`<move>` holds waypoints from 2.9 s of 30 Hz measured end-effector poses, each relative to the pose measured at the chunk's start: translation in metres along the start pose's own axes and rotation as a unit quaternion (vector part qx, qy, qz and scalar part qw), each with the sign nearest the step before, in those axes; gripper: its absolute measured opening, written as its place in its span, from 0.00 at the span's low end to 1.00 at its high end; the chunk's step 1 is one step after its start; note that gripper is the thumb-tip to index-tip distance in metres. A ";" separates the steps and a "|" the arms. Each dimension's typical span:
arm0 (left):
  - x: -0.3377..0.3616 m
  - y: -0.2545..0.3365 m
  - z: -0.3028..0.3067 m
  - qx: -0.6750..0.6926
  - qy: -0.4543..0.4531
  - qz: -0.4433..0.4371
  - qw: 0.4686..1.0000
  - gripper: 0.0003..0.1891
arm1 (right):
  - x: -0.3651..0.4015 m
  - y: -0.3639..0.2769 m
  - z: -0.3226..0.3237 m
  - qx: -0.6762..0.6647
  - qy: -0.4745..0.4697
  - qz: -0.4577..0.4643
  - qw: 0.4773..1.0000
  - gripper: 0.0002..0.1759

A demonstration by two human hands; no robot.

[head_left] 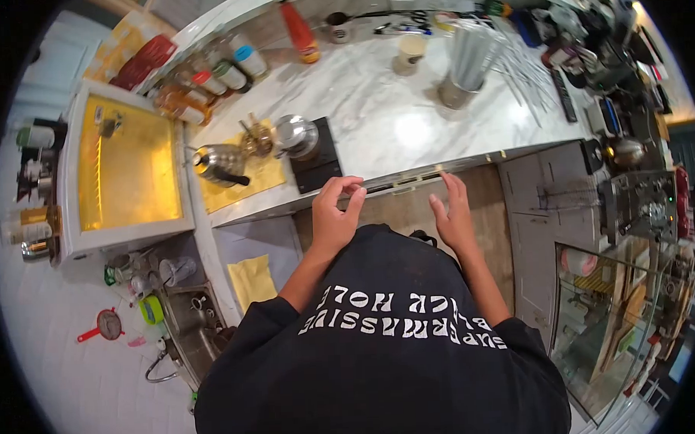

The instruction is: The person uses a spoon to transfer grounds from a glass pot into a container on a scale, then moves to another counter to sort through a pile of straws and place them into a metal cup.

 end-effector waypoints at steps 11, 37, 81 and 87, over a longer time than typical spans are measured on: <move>0.059 0.036 -0.161 0.040 -0.097 0.073 0.992 0.12 | 0.023 0.127 0.133 0.016 -0.049 -0.131 0.990 0.29; -0.095 0.011 -0.420 -0.025 -0.154 0.113 0.981 0.21 | -0.279 0.267 0.195 0.283 0.060 -0.080 0.954 0.19; -0.115 0.083 -0.311 -0.095 0.308 0.095 0.942 0.09 | -0.352 0.101 0.102 -0.163 -0.053 0.120 0.978 0.12; -0.159 0.100 -0.294 -0.008 0.275 0.037 0.961 0.08 | -0.329 0.124 0.098 -0.120 -0.026 0.042 0.992 0.20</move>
Point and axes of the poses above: each hand's wrist, its own x-axis away from the middle knuckle, its own z-axis out of the back of the hand, y = z × x, the point moved 1 cm from there along -x, towards the middle knuckle, and after that the axes turned 10 degrees about y, right-handed, at the moved point
